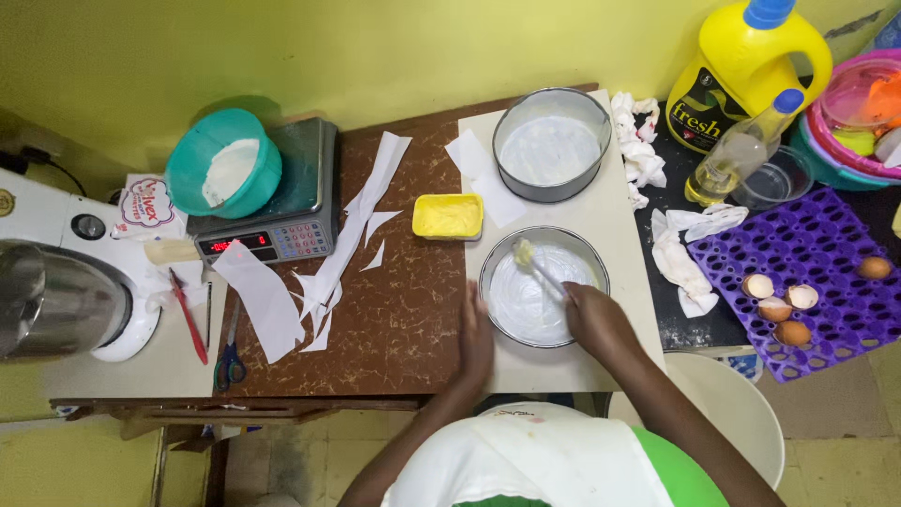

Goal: The person lines two round metal baking pans with parchment paper and spreads a yellow fat around the interior surfaces using a small spatula. The person handles the pans one at a time, smoothing the paper and coating the sides and bottom.

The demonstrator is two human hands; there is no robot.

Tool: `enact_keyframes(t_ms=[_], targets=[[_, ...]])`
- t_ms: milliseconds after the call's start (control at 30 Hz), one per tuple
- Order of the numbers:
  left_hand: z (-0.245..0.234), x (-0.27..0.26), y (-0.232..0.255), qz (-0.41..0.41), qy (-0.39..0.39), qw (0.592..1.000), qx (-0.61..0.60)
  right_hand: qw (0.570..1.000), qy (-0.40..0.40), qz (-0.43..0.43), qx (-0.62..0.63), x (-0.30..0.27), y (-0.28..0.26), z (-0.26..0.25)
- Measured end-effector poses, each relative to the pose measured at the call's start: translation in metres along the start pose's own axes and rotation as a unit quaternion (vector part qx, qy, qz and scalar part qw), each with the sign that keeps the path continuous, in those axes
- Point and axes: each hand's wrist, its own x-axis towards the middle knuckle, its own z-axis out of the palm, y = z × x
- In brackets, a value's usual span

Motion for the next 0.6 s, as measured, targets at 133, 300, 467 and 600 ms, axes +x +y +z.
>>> enact_keyframes(t_ms=[133,300,467,600], targets=[[-0.080,-0.018,-0.011,-0.130,0.035,0.579,-0.804,0.994,-0.040,-0.011,0.099,0.002,-0.009,0.016],[-0.053,0.000,-0.023,-0.098,0.025,0.608,-0.787,0.992,-0.106,-0.070,0.020,-0.016,-0.024,-0.029],[-0.049,0.011,-0.028,-0.072,0.006,0.587,-0.806,0.984,0.075,-0.036,-0.160,0.004,0.000,-0.022],[-0.015,0.025,-0.019,-0.055,0.039,0.603,-0.795,0.988,0.040,-0.038,-0.144,-0.003,-0.023,-0.021]])
